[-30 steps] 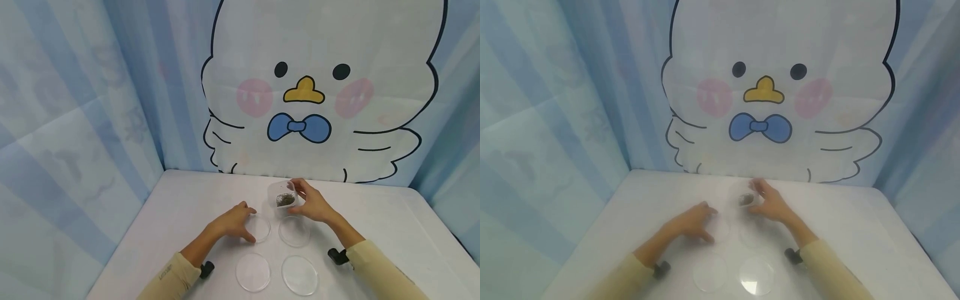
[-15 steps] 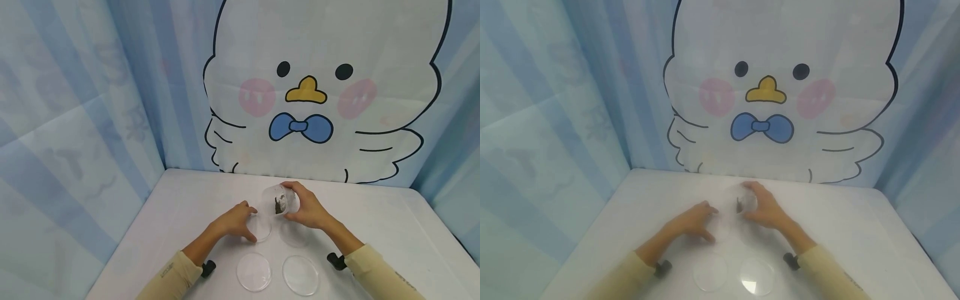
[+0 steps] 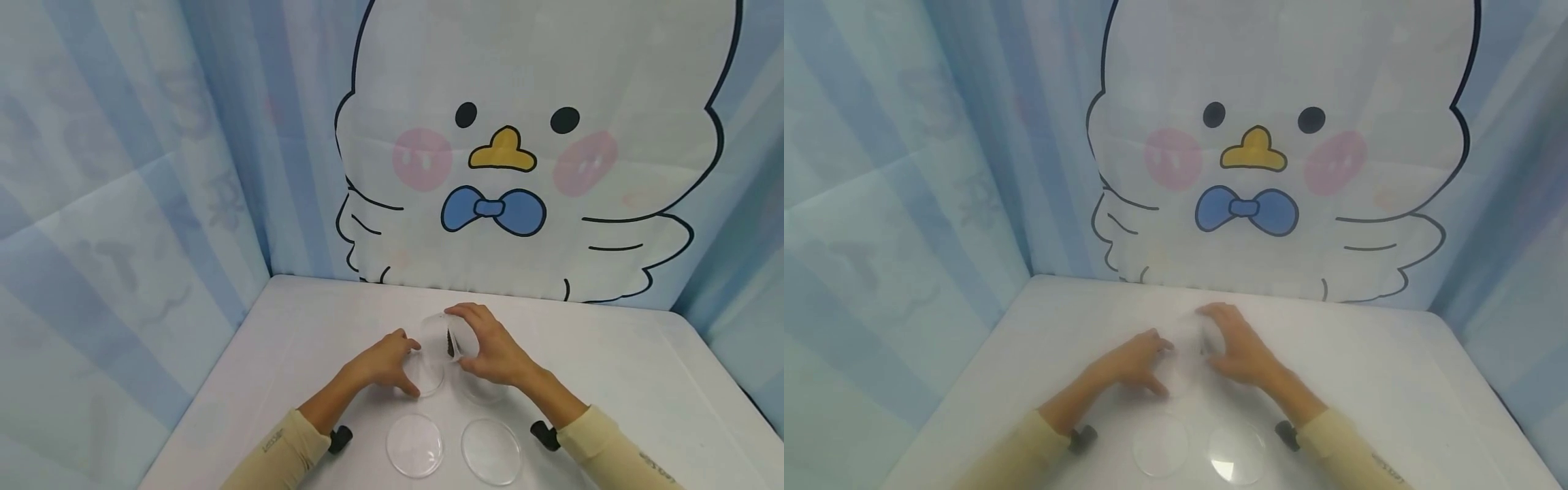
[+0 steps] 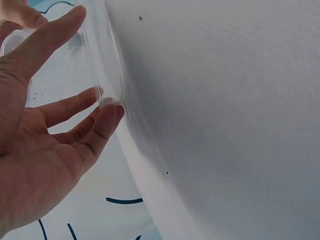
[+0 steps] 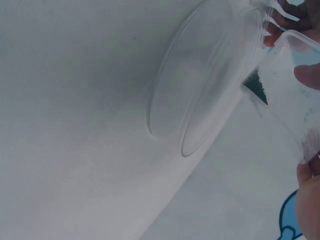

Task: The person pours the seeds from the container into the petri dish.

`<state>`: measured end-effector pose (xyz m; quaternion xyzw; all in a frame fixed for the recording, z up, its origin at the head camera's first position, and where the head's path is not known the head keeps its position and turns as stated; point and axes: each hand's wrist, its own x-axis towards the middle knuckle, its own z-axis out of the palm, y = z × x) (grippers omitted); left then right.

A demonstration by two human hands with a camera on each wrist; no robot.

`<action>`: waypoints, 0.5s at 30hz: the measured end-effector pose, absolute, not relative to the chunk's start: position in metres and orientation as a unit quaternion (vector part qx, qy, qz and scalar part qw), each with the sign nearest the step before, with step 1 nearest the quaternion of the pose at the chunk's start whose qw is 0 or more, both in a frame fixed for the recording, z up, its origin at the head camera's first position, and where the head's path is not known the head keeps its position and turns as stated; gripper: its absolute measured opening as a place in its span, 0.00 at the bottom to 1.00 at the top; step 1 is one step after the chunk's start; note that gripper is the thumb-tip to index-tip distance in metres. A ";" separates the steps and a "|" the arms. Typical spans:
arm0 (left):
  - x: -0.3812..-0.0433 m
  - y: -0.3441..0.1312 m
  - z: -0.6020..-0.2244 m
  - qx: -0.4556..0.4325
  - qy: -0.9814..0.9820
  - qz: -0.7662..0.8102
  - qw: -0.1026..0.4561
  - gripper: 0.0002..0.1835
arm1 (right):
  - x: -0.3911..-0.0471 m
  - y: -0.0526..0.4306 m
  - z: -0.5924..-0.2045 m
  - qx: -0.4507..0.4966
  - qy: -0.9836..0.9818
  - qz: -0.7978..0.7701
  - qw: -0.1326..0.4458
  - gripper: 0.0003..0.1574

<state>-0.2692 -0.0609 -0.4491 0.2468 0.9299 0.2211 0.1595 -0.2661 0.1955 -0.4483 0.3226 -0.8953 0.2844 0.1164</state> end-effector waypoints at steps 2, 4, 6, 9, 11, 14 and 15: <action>-0.270 -0.061 -0.450 0.246 0.931 0.219 0.160 0.45 | -0.265 0.194 -0.449 0.331 -0.895 0.272 0.126 0.58; -0.270 -0.061 -0.450 0.247 0.931 0.219 0.158 0.45 | -0.264 0.193 -0.449 0.341 -0.894 0.257 0.140 0.58; -0.270 -0.061 -0.450 0.250 0.930 0.219 0.156 0.45 | -0.263 0.191 -0.449 0.348 -0.892 0.242 0.153 0.58; -0.270 -0.062 -0.451 0.254 0.929 0.220 0.156 0.45 | -0.261 0.189 -0.448 0.363 -0.890 0.212 0.176 0.58; -0.271 -0.062 -0.451 0.256 0.928 0.219 0.156 0.45 | -0.258 0.188 -0.448 0.374 -0.887 0.196 0.189 0.57; -0.271 -0.061 -0.452 0.258 0.929 0.216 0.155 0.45 | -0.255 0.185 -0.446 0.390 -0.879 0.178 0.208 0.57; -0.271 -0.061 -0.452 0.259 0.929 0.216 0.154 0.45 | -0.254 0.184 -0.445 0.394 -0.876 0.174 0.214 0.57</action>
